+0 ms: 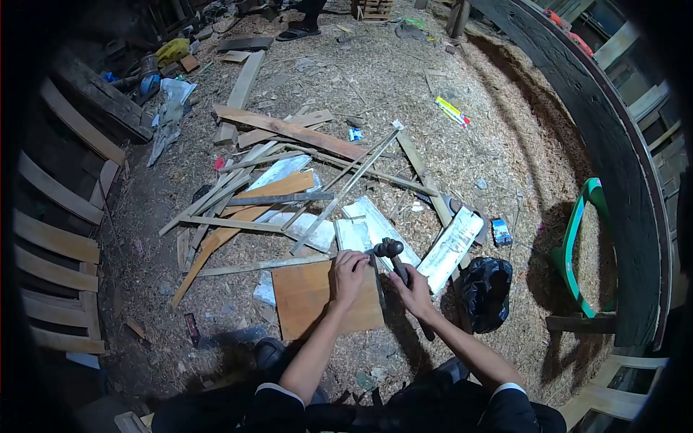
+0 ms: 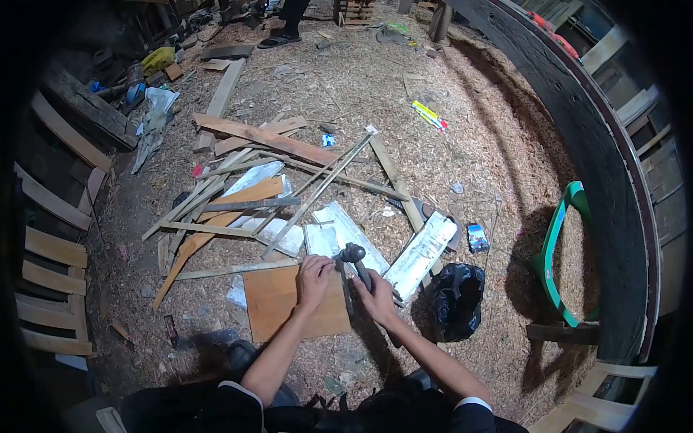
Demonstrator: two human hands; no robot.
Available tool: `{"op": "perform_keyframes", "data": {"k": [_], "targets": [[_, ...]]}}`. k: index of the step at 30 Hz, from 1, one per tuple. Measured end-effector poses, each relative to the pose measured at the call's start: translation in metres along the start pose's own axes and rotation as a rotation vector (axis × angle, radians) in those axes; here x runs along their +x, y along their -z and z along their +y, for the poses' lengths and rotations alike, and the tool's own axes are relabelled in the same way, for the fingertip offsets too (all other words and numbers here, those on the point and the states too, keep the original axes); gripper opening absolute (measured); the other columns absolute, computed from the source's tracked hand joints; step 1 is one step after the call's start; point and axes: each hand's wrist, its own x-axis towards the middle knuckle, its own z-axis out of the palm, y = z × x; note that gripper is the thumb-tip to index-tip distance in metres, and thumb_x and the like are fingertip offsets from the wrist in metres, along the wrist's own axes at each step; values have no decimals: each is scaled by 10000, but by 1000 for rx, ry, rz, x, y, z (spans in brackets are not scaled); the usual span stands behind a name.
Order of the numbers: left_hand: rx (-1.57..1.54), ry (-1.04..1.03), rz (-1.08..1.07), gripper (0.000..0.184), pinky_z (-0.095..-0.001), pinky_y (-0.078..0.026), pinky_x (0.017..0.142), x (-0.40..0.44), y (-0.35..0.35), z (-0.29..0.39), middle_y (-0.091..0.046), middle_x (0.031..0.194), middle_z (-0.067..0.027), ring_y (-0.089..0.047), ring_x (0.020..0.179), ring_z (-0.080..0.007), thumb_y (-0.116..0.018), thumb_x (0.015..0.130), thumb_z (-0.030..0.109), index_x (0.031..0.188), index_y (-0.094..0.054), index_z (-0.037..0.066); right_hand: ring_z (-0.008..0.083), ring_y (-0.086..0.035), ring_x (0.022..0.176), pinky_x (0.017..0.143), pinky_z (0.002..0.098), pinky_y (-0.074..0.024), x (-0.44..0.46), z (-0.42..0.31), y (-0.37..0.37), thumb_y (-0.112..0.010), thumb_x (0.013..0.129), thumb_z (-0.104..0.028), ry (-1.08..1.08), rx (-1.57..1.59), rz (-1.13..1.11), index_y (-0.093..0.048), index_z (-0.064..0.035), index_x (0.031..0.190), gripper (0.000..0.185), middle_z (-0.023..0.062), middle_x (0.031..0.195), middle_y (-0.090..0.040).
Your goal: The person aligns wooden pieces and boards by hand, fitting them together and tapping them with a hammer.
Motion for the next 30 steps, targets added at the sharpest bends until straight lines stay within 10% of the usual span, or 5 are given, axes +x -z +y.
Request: {"op": "perform_keyframes", "data": {"k": [17, 25, 30], "targets": [[73, -46, 13, 80, -391, -514, 872, -2, -2, -1, -708, 936, -99, -630, 998, -292, -744, 862, 74, 917, -732, 18, 111, -449, 658, 583, 322, -401, -3, 2, 10, -666, 1011, -285, -38, 3, 3, -653, 62, 1144, 372, 39, 697, -534], [114, -79, 32, 139, -410, -510, 890, -4, -5, -5, -696, 1005, -127, -623, 1002, -328, -682, 835, -28, 971, -705, -7, 448, -685, 839, 724, 475, -519, -6, -22, 16, -595, 1035, -245, 115, -215, -111, -537, -3, 1328, 384, 285, 952, -685], [145, -89, 0, 175, -414, -511, 893, -4, -3, -1, -685, 1027, -130, -619, 1015, -336, -674, 810, -49, 982, -699, -20, 506, -664, 915, 754, 523, -521, -7, -37, 18, -576, 1043, -242, 162, -245, -66, -513, -21, 1347, 381, 303, 1006, -681]]}}
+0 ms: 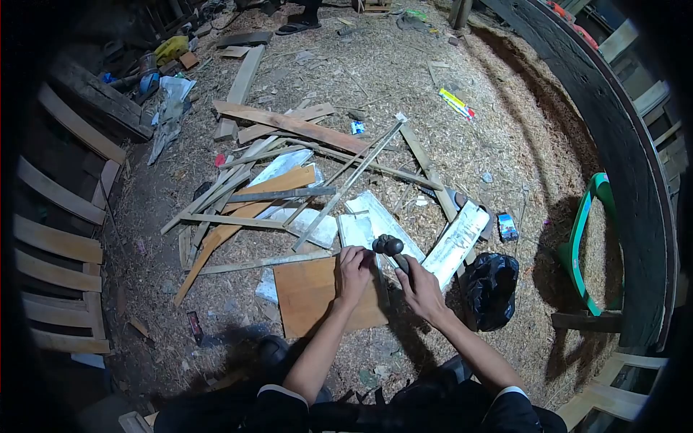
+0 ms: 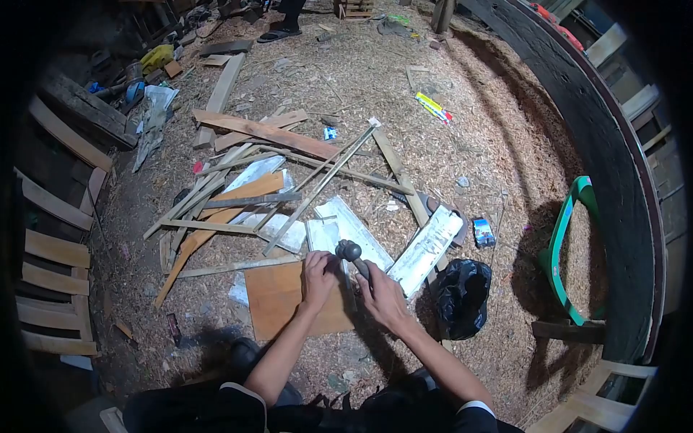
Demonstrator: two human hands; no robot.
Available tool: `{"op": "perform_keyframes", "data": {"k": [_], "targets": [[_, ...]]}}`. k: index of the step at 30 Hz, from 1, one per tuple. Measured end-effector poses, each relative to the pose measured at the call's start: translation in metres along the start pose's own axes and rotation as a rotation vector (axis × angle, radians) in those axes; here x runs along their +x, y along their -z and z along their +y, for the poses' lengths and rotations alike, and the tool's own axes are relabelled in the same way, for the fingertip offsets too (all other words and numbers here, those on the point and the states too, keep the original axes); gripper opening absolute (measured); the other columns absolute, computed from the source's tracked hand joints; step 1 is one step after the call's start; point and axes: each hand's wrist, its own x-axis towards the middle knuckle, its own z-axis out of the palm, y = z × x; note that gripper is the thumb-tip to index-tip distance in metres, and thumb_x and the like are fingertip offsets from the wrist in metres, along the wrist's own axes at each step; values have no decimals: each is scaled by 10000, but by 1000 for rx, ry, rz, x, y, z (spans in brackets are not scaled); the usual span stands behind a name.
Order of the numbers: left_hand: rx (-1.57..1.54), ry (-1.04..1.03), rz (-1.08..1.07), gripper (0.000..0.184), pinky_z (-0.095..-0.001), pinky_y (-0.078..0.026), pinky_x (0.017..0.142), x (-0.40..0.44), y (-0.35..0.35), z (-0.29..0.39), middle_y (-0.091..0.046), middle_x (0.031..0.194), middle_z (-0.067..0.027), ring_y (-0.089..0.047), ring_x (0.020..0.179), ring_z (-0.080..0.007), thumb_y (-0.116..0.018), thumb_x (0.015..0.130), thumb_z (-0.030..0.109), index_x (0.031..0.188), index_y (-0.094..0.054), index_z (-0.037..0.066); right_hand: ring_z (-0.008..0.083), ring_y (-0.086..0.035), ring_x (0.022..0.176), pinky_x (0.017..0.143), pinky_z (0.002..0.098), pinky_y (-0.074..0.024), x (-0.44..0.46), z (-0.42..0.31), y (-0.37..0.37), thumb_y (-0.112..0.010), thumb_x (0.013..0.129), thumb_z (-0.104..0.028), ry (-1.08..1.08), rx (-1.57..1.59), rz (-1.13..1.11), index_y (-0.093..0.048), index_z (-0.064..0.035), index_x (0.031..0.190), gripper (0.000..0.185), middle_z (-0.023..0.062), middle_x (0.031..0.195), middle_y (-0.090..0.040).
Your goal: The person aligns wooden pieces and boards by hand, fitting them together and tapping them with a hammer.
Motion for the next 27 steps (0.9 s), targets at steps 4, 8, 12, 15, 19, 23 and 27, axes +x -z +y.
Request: {"op": "perform_keyframes", "data": {"k": [4, 8, 12, 15, 19, 23, 27], "targets": [[-19, 3, 11, 182, -415, -505, 893, 0, 1, 2, -676, 1047, -128, -610, 1036, -337, -700, 800, -25, 982, -700, -16, 513, -660, 907, 757, 539, -520, -2, -10, 4, -563, 1048, -250, -41, -44, -6, -512, -21, 1345, 379, 308, 1003, -679], [-15, 6, -6, 186, -413, -501, 887, 0, 0, 0, -671, 1049, -121, -607, 1037, -330, -728, 792, 1, 974, -700, -14, 516, -655, 894, 753, 549, -516, 2, -9, 10, -558, 1050, -262, -52, -110, -157, -508, -20, 1343, 383, 311, 998, -676], [-30, 17, 6, 180, -411, -504, 877, -2, 0, 4, -670, 1030, -117, -611, 1021, -327, -733, 790, 5, 965, -698, -17, 514, -658, 874, 757, 562, -536, -5, -8, -2, -546, 1042, -255, 11, -86, -25, -508, -14, 1354, 396, 304, 998, -681], [-49, 27, 22, 183, -410, -508, 868, 0, -1, 1, -671, 1015, -120, -616, 1003, -330, -743, 788, 12, 964, -701, -16, 515, -657, 875, 762, 563, -539, -2, -10, 2, -546, 1042, -263, -4, -85, -49, -514, -16, 1353, 398, 302, 1004, -681], [-53, -4, 54, 178, -409, -515, 862, -2, -4, -2, -673, 1006, -122, -623, 999, -329, -751, 786, 19, 958, -714, -7, 519, -649, 888, 762, 548, -515, -2, -8, 2, -556, 1050, -271, 13, -64, -35, -505, -16, 1361, 405, 320, 1011, -669], [-53, 8, 52, 157, -411, -518, 861, -4, -5, -4, -675, 1008, -125, -628, 1001, -329, -744, 793, 15, 949, -725, 0, 518, -651, 881, 760, 549, -514, -1, -15, 4, -554, 1051, -275, 18, -24, 36, -502, -4, 1364, 418, 323, 1011, -667], [14, -20, 47, 143, -411, -518, 860, -3, -4, -4, -675, 1003, -123, -629, 993, -327, -738, 801, 8, 943, -730, 2, 514, -658, 904, 777, 537, -525, 0, -14, 8, -559, 1049, -261, -55, -94, -102, -497, 4, 1369, 419, 318, 1036, -671]]}}
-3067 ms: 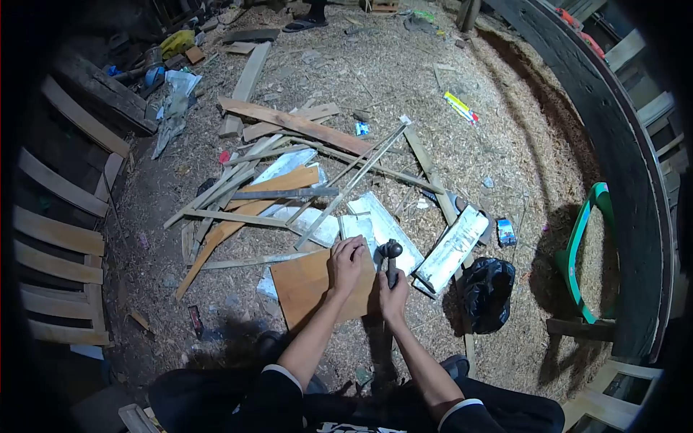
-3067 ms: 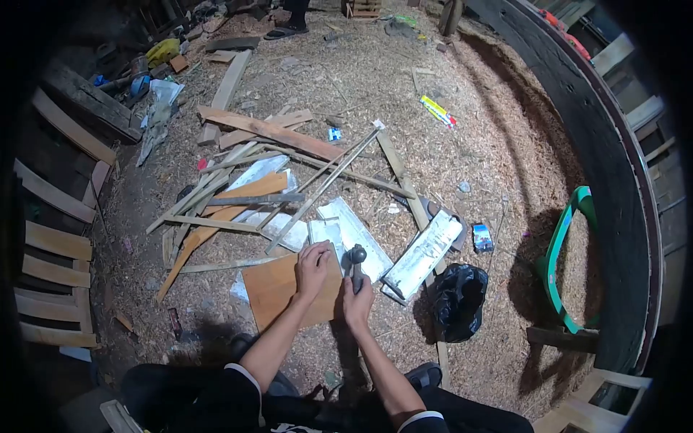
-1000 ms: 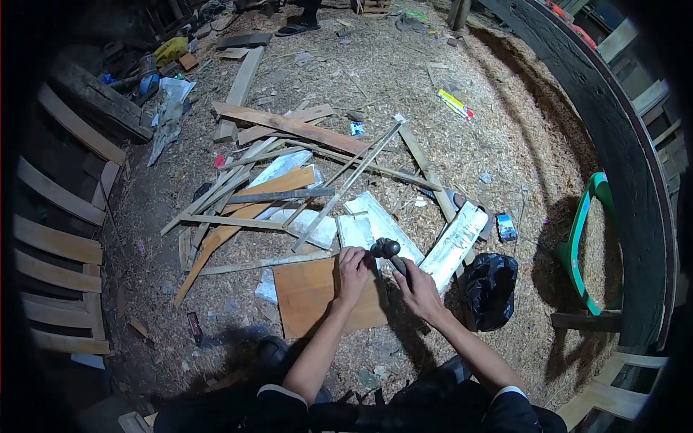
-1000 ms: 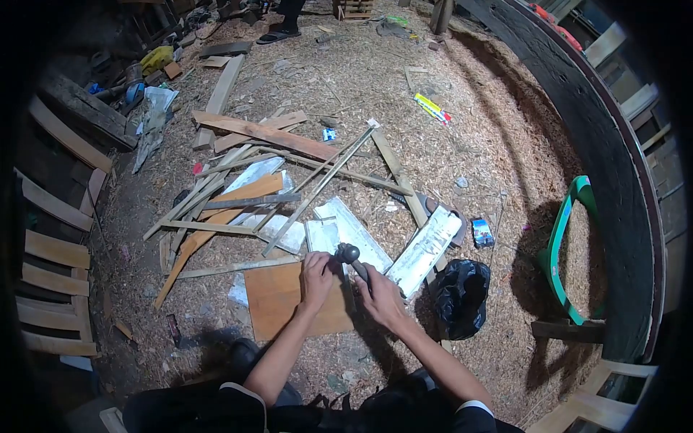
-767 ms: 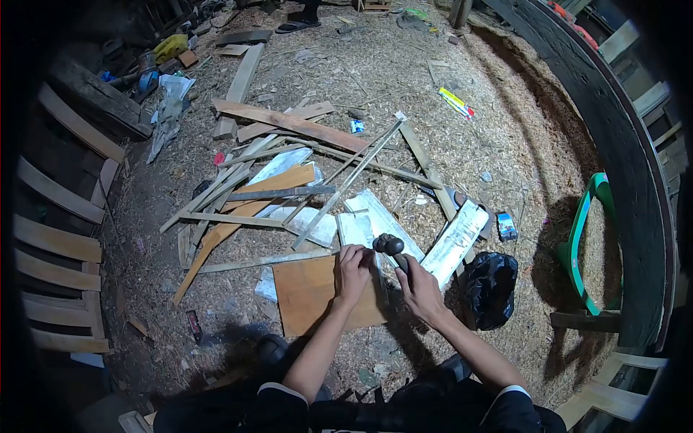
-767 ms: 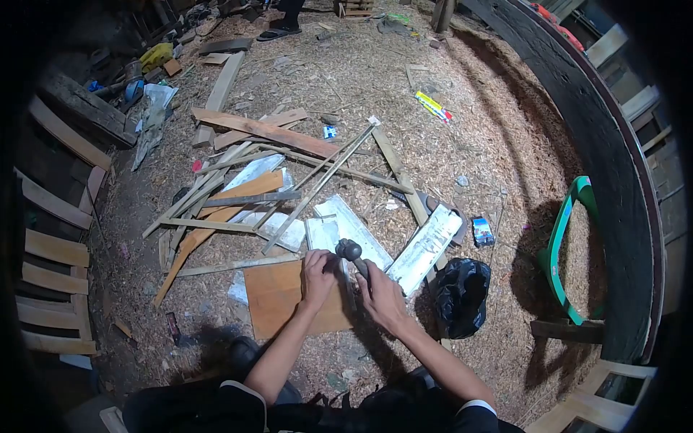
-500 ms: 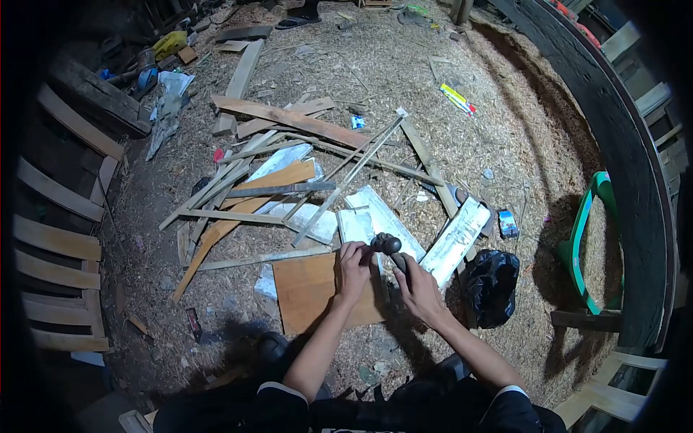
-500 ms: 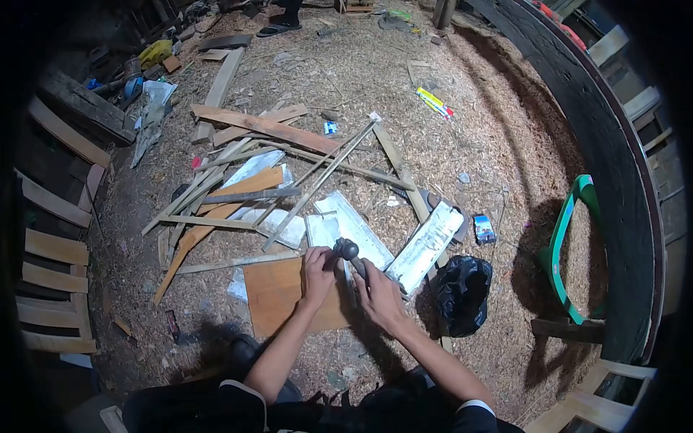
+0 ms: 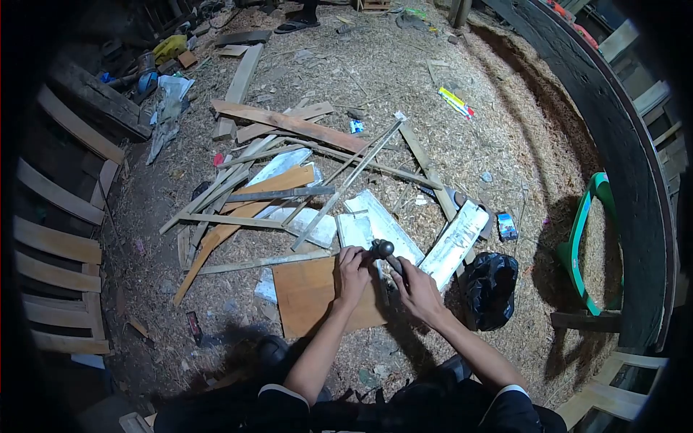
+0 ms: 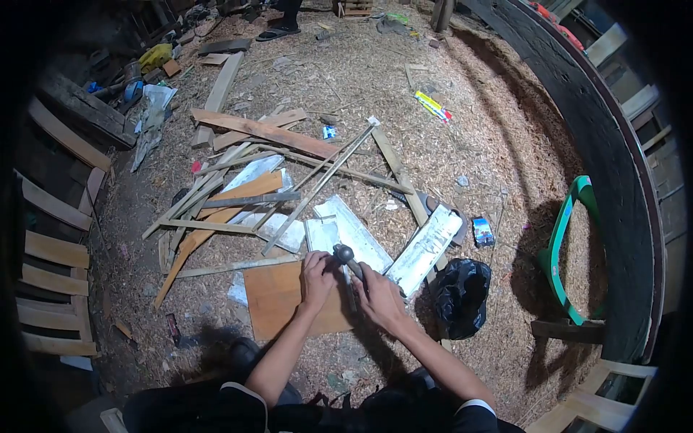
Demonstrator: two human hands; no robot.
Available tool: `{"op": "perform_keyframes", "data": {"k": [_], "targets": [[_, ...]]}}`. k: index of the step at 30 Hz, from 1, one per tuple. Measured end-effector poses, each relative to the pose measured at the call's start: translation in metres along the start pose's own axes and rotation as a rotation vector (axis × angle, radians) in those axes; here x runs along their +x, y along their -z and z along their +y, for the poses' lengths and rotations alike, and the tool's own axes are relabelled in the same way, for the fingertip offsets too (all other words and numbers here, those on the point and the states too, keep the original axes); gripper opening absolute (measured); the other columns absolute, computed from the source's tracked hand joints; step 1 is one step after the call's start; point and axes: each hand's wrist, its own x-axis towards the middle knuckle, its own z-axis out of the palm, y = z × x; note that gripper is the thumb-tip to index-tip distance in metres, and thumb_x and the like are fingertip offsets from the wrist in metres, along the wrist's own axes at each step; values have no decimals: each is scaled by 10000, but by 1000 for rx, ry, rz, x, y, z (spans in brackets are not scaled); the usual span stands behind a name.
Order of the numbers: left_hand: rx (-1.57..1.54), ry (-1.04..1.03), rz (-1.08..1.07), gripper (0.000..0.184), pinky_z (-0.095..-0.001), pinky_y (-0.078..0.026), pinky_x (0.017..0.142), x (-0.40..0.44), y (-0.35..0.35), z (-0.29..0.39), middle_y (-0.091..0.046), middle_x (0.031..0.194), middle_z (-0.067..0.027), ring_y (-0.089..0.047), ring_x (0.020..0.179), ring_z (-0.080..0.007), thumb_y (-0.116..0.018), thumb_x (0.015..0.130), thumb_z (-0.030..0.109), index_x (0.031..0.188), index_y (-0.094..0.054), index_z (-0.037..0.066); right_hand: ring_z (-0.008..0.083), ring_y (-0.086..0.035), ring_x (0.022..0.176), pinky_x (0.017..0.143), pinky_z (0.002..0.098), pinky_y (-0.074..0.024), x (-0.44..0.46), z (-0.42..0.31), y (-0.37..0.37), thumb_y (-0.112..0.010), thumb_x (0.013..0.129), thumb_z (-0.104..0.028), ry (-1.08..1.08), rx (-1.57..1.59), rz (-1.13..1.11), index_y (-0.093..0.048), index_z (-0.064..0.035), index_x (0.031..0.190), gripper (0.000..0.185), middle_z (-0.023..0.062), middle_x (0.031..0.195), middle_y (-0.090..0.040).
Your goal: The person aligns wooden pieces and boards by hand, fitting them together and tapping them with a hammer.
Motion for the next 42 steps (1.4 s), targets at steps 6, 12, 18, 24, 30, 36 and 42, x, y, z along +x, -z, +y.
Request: {"op": "perform_keyframes", "data": {"k": [6, 12, 18, 24, 30, 36, 42], "targets": [[-34, 29, 26, 149, -415, -517, 864, -4, -3, -2, -670, 1012, -129, -626, 999, -331, -745, 788, -4, 937, -731, -2, 512, -654, 921, 783, 546, -523, -5, -6, -11, -564, 1045, -248, 34, 64, 137, -503, -6, 1371, 411, 310, 1036, -674], [-55, 26, 3, 180, -420, -519, 870, -1, -1, 0, -664, 1017, -126, -621, 1006, -329, -753, 763, -15, 940, -725, -1, 516, -662, 909, 784, 564, -542, -5, -3, -13, -532, 1050, -280, -2, -2, 55, -494, -35, 1397, 426, 313, 1097, -671], [-35, 50, -18, 194, -411, -517, 867, -1, -2, 4, -662, 1015, -116, -619, 1009, -324, -770, 745, 2, 930, -711, 1, 514, -658, 932, 791, 568, -536, -7, 2, -20, -527, 1052, -280, -14, -32, 7, -481, -36, 1406, 432, 302, 1098, -671], [-6, 20, 0, 200, -416, -512, 862, -1, -1, 3, -658, 1015, -117, -612, 992, -324, -774, 735, -1, 925, -714, 5, 511, -656, 938, 799, 570, -528, -11, 1, -22, -524, 1050, -264, 46, 38, 146, -484, -26, 1401, 426, 323, 1101, -662], [-4, -13, 38, 192, -419, -501, 862, 1, -3, 7, -650, 995, -124, -604, 991, -332, -746, 719, -30, 905, -711, -2, 519, -655, 881, 773, 567, -529, -5, 6, -24, -535, 1046, -263, 61, 74, 223, -496, -17, 1389, 425, 321, 1029, -672], [17, -15, 36, 168, -419, -499, 852, 1, -5, 6, -648, 994, -124, -599, 979, -332, -738, 740, -30, 902, -705, -3, 517, -660, 897, 778, 568, -533, -10, 11, -19, -542, 1045, -277, -20, -38, 59, -477, -35, 1423, 454, 323, 1083, -664], [53, 52, -27, 161, -425, -504, 876, -2, -5, 9, -649, 998, -117, -600, 996, -329, -736, 763, -9, 920, -708, 3, 518, -654, 907, 785, 570, -527, -10, 4, -20, -529, 1052, -274, -20, -6, 94, -474, -38, 1423, 444, 318, 1089, -662]]}}
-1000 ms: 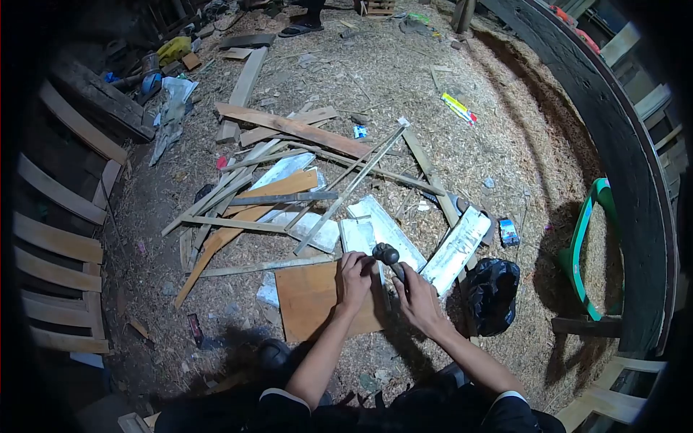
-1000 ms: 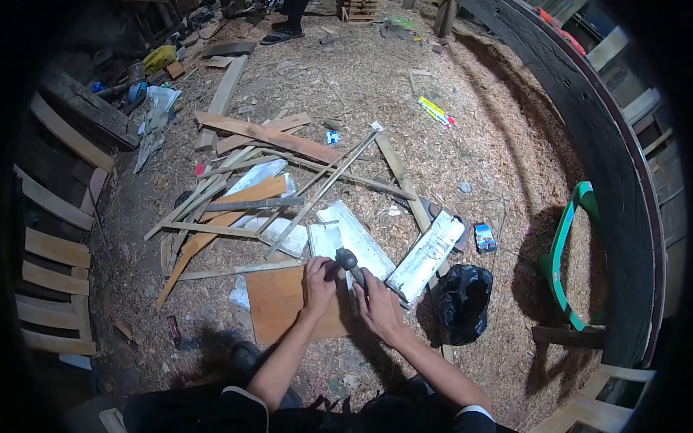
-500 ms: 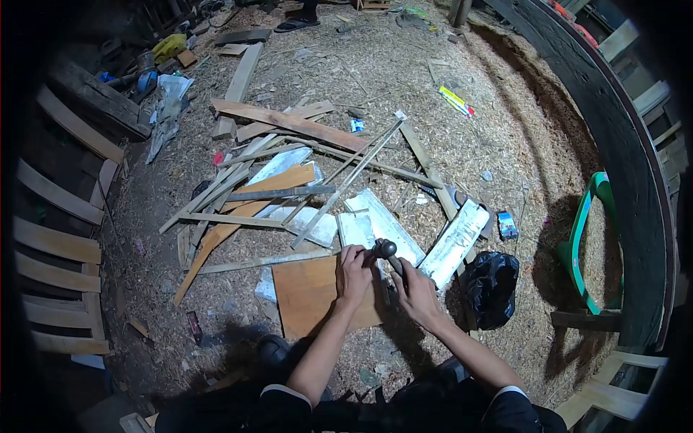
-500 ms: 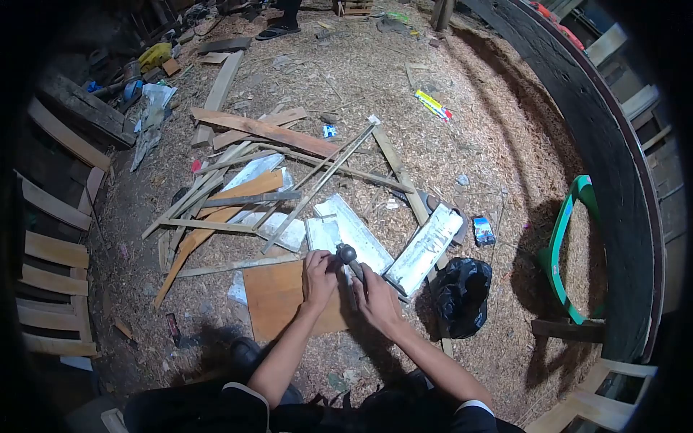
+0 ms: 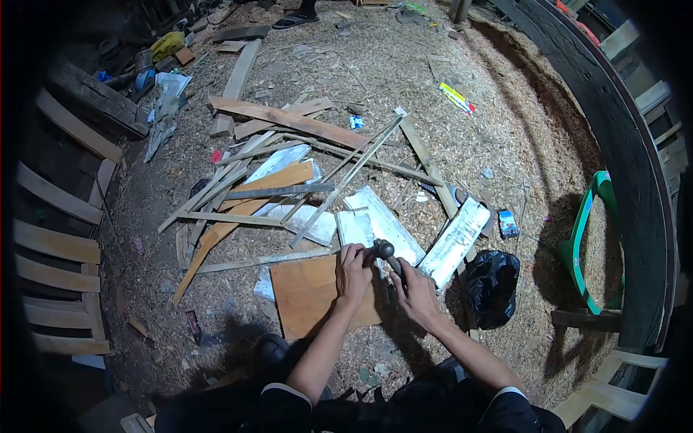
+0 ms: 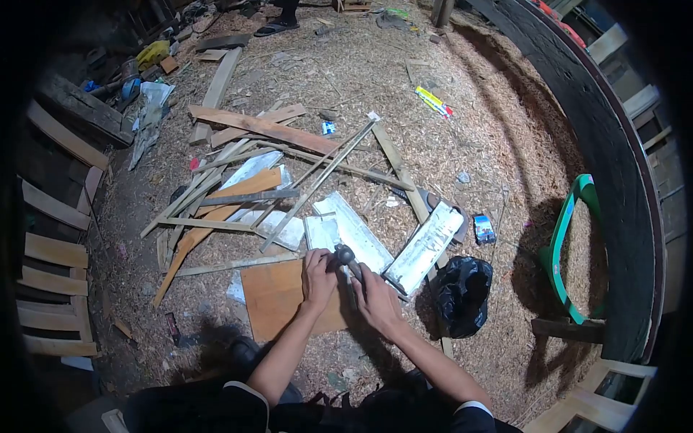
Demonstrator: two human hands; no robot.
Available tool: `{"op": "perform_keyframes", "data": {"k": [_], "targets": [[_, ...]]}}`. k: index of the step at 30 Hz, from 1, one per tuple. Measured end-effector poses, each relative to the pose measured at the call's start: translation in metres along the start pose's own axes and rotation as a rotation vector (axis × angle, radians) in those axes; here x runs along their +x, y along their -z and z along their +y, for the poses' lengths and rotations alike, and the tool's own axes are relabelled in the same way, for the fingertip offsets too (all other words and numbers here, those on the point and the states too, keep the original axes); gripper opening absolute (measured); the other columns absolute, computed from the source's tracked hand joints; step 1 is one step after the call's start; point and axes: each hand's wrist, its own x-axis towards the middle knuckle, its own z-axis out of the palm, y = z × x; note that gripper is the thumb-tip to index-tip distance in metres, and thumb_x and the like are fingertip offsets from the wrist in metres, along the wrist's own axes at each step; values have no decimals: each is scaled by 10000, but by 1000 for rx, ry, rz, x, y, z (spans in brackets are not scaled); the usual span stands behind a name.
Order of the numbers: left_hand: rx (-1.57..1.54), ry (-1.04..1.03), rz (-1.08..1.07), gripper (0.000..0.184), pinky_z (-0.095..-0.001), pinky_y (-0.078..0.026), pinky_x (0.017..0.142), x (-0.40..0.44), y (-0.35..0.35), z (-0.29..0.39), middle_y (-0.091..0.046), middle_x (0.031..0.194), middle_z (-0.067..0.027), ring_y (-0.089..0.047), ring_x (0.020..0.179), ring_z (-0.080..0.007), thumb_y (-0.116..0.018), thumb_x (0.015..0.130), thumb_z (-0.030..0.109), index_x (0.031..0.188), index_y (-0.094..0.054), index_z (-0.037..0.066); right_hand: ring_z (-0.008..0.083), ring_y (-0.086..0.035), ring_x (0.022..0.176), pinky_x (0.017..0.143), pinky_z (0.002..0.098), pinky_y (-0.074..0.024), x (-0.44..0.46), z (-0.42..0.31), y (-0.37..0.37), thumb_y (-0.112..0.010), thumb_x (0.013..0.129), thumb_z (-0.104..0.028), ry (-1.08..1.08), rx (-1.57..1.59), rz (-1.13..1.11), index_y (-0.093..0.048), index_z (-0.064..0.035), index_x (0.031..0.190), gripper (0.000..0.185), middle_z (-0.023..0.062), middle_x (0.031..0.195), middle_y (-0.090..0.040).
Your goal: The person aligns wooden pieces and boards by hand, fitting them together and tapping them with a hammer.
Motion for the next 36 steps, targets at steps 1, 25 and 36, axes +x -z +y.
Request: {"op": "perform_keyframes", "data": {"k": [1, 25, 36], "targets": [[17, -17, 4, 161, -425, -503, 883, 0, 0, 0, -649, 1004, -117, -599, 1007, -331, -733, 767, -4, 926, -711, 5, 519, -653, 908, 785, 571, -526, 1, -1, 2, -524, 1054, -275, -8, 7, -6, -479, -38, 1417, 436, 317, 1088, -662], [23, -26, 8, 194, -426, -510, 885, 0, -2, -1, -650, 1040, -127, -603, 1029, -330, -729, 770, -27, 961, -723, 8, 520, -645, 999, 855, 553, -525, 5, -4, 0, -523, 1054, -254, -52, 96, 0, -477, -19, 1410, 428, 331, 1137, -657], [11, -43, -11, 176, -434, -488, 890, 3, 1, -11, -652, 1021, -124, -589, 1014, -337, -716, 792, -5, 966, -695, -9, 528, -642, 935, 812, 584, -508, 4, 3, -11, -518, 1055, -255, -6, 97, 0, -499, -9, 1369, 399, 330, 1039, -666]]}}
